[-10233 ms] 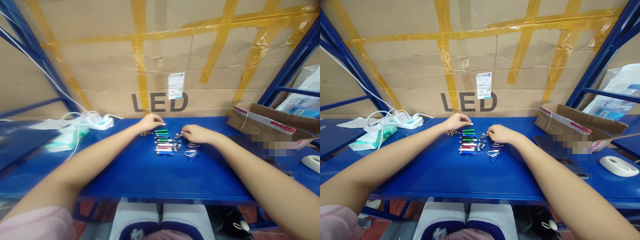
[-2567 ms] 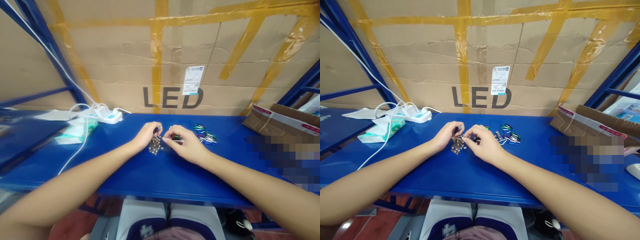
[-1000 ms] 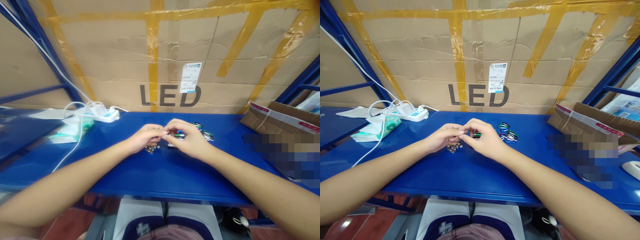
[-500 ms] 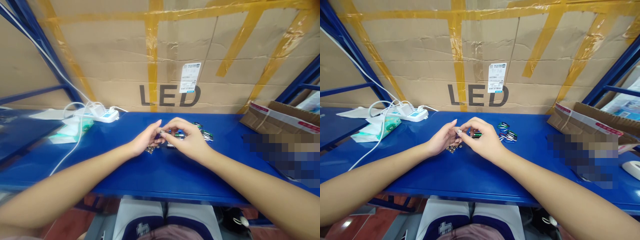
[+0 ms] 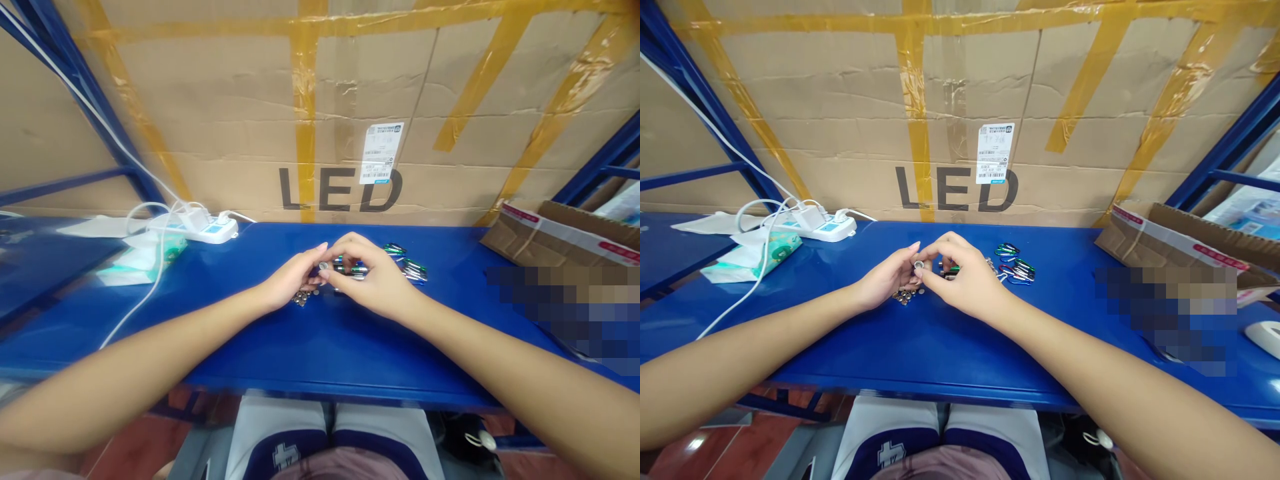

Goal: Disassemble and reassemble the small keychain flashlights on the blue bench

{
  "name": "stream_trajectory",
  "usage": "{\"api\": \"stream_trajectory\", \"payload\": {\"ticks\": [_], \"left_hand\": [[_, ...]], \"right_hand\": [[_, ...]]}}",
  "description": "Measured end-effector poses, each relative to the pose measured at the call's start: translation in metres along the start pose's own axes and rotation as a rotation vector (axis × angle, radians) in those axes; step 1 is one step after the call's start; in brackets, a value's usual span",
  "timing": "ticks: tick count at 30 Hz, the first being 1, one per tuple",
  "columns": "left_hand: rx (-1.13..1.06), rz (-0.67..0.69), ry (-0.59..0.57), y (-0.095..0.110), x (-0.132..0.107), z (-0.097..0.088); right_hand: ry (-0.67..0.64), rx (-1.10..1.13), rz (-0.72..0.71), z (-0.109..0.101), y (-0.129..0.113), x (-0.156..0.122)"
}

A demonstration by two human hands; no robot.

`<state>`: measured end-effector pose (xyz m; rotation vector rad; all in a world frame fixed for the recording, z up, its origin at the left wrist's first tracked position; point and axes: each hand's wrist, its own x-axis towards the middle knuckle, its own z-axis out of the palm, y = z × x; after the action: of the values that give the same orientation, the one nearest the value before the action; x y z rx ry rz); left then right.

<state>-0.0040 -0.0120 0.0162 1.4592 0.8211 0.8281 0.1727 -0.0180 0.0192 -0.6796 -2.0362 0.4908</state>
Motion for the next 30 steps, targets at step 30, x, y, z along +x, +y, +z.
{"api": "stream_trajectory", "payload": {"ticks": [30], "left_hand": [[0.173, 0.255, 0.169, -0.005, 0.003, -0.016]], "right_hand": [[-0.342, -0.400, 0.025, 0.019, 0.012, -0.013]]}}
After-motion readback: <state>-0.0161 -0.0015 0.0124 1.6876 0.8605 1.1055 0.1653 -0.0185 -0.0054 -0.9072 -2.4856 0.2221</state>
